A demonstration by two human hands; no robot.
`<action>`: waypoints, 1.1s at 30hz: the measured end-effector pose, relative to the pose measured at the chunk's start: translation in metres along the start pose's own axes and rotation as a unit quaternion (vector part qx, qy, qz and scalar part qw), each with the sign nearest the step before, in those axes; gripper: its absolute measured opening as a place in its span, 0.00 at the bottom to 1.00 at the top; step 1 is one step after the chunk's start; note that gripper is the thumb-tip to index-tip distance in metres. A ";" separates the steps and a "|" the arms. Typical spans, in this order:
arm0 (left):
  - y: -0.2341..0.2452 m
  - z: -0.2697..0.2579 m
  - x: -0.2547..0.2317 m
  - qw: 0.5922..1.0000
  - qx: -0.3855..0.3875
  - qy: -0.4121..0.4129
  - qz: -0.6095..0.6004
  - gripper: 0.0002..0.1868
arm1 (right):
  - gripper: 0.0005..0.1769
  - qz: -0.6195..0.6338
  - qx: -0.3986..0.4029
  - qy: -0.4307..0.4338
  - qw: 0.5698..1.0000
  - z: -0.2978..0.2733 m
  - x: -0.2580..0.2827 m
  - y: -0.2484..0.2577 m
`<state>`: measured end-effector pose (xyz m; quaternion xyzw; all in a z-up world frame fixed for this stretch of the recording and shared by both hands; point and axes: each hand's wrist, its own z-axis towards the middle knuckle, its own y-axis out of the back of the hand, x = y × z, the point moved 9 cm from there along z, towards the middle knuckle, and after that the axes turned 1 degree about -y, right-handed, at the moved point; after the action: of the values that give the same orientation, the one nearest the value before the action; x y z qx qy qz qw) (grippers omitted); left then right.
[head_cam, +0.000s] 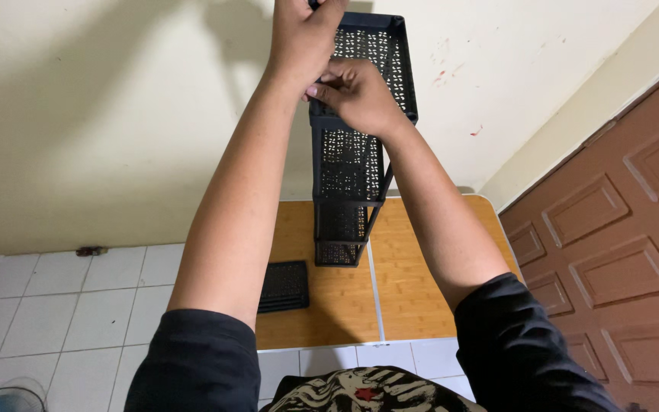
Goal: The person assembles a black perforated plastic shelving unit on a wooden table. They insert vertical poles into the base, then place perforated trays onto the frame, adjusting them to fit securely. The person continues adding trays and poles to build the structure layer by layer.
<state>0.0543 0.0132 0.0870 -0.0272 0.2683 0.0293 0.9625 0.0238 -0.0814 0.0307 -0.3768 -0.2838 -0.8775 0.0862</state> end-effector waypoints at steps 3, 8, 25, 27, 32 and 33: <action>0.001 -0.009 0.027 0.985 0.007 0.170 -0.015 0.12 | 0.08 0.026 -0.014 0.002 1.000 -0.004 0.005 0.002; 0.003 -0.001 0.014 0.995 0.027 0.075 0.055 0.15 | 0.17 0.057 -0.025 -0.005 0.998 -0.011 0.008 0.006; 0.034 -0.066 0.011 0.989 0.006 0.109 0.096 0.14 | 0.27 0.025 -0.116 -0.029 0.993 -0.042 0.005 0.016; 0.041 -0.079 0.022 0.976 0.006 0.163 0.144 0.13 | 0.26 0.007 -0.117 -0.034 0.993 -0.045 0.005 0.014; 0.050 -0.096 0.025 0.975 -0.014 0.171 0.139 0.16 | 0.26 0.057 -0.117 -0.053 0.990 -0.053 0.001 0.001; 0.053 -0.101 0.025 0.973 -0.018 0.174 0.154 0.17 | 0.26 0.066 -0.114 -0.050 0.990 -0.055 0.000 -0.003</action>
<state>0.0199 0.0605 -0.0142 -0.0075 0.4317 0.1764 0.8846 -0.0107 -0.1097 -0.0011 -0.4459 -0.1604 -0.8764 0.0863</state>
